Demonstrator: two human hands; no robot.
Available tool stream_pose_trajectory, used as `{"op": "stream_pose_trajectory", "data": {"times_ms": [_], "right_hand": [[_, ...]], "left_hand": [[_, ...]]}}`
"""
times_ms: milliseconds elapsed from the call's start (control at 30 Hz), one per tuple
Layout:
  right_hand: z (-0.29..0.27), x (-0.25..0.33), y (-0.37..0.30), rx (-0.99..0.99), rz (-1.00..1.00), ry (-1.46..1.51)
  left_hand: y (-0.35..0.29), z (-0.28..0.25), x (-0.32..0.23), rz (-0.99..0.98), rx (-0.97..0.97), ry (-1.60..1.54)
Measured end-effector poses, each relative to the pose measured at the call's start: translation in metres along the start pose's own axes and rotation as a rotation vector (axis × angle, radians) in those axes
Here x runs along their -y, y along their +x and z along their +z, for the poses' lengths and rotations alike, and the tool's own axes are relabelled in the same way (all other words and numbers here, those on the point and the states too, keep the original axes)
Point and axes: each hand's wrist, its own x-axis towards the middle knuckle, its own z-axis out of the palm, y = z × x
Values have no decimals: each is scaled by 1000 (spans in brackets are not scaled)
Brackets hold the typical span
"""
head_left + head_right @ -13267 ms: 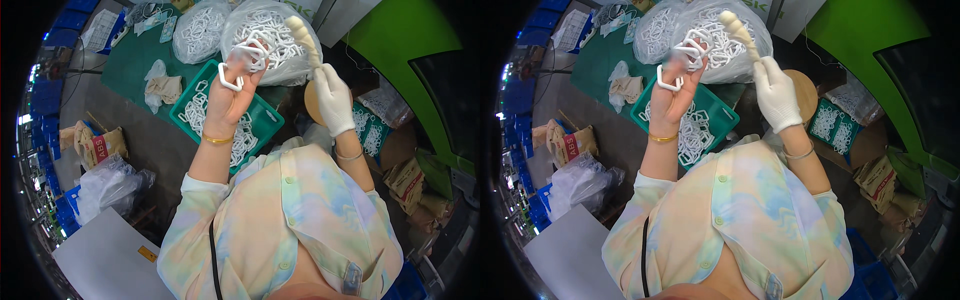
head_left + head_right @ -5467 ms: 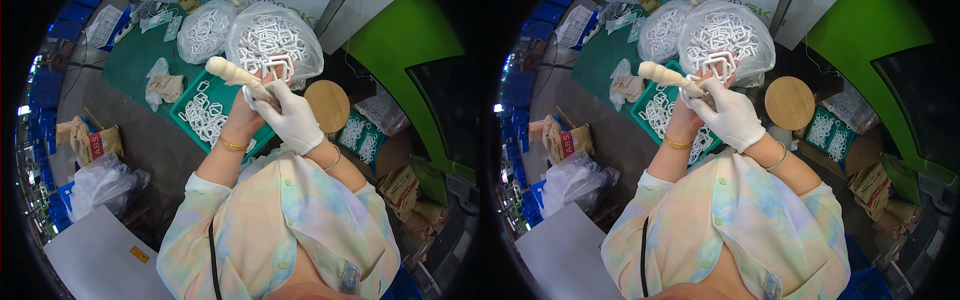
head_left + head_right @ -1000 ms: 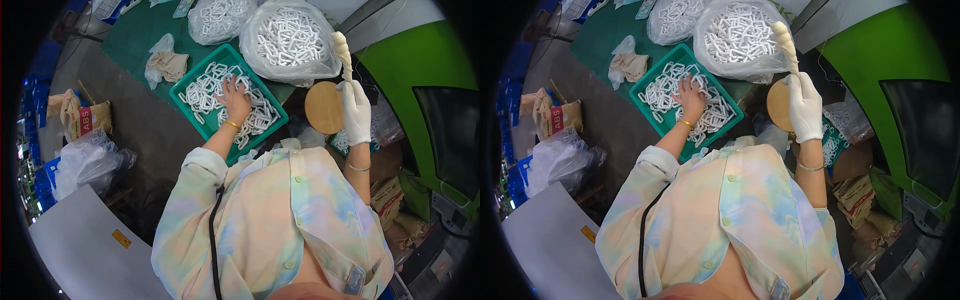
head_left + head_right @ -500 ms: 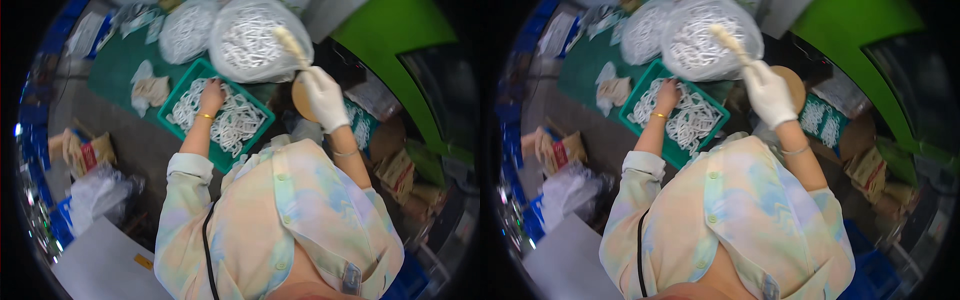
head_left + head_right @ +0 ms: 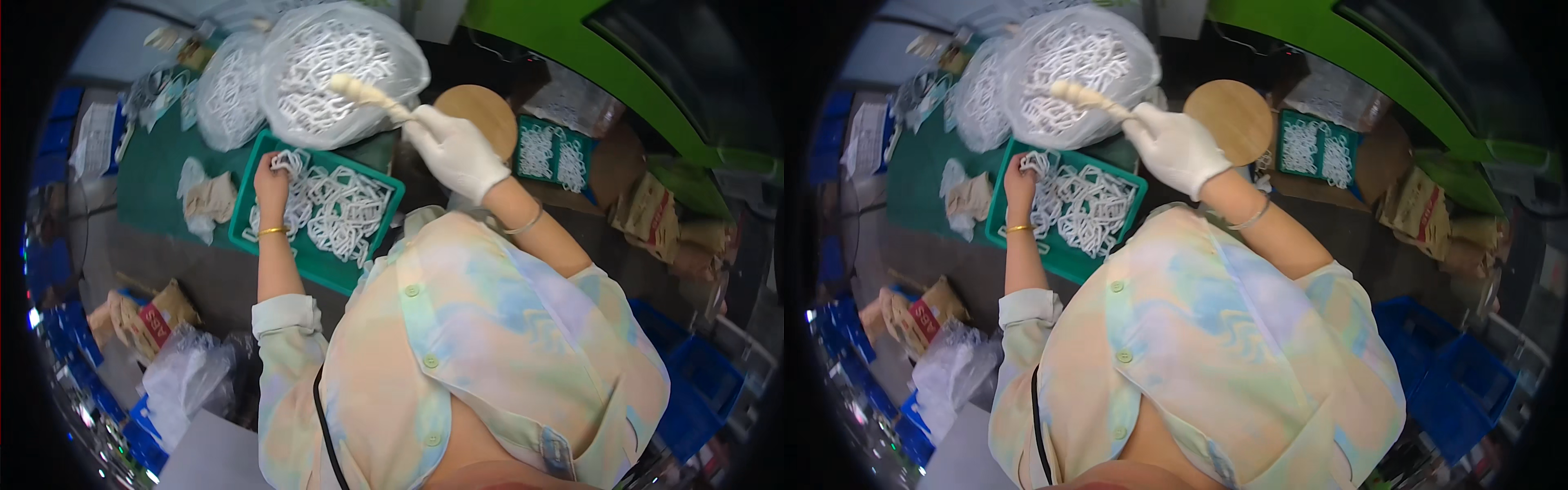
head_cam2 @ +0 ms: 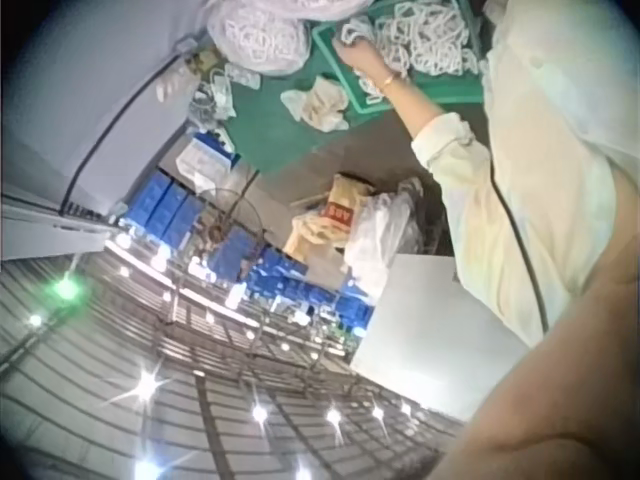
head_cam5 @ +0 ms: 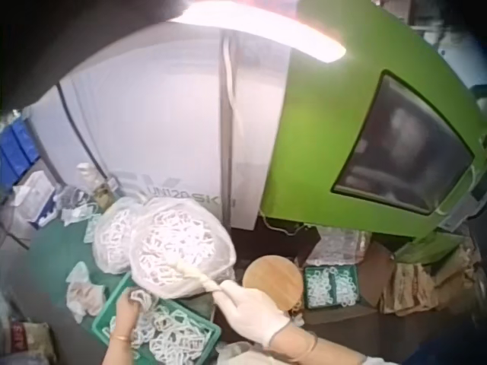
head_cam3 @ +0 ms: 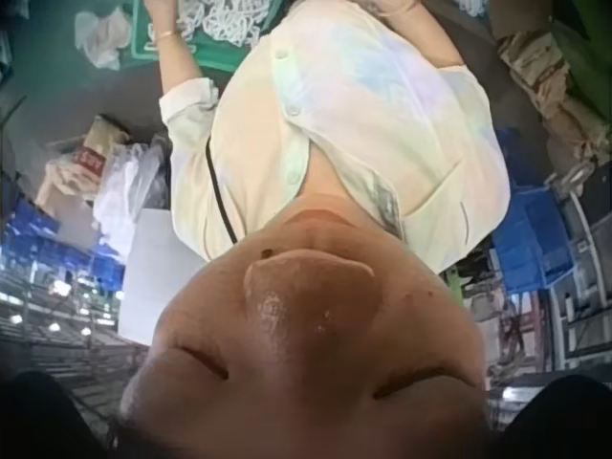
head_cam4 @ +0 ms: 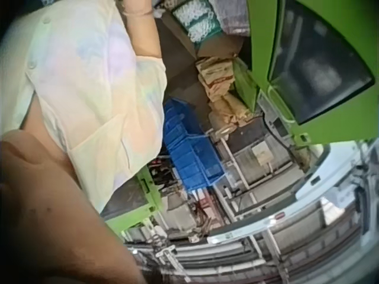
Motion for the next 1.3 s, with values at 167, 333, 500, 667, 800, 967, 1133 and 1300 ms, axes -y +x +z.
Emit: {"op": "stream_pose_trajectory", "data": {"times_ms": [167,333,500,667,800,967,1133,1300], "right_hand": [[-3,-1,6,-42,-1,29],[2,-6,7,-16,-8,42],[0,-5,1,-49,-41,49],[0,-11,2,-68,-64,41],[10,-4,-2,19,-38,44],[36,10,-8,176,-53,39],[50,28,-15,204,-69,79],[54,19,-18,138,-86,31]], "left_hand": [[-12,-29,-18,-156,-65,-35],[-30,5,-18,42,267,200],[-49,35,-35,183,315,497],[-46,26,-33,311,200,508],[-48,-1,-49,-13,161,-34],[-54,-18,-117,130,-111,-229],[-61,-13,-159,219,-145,-360],[-63,-14,-198,232,-139,-391]]}}
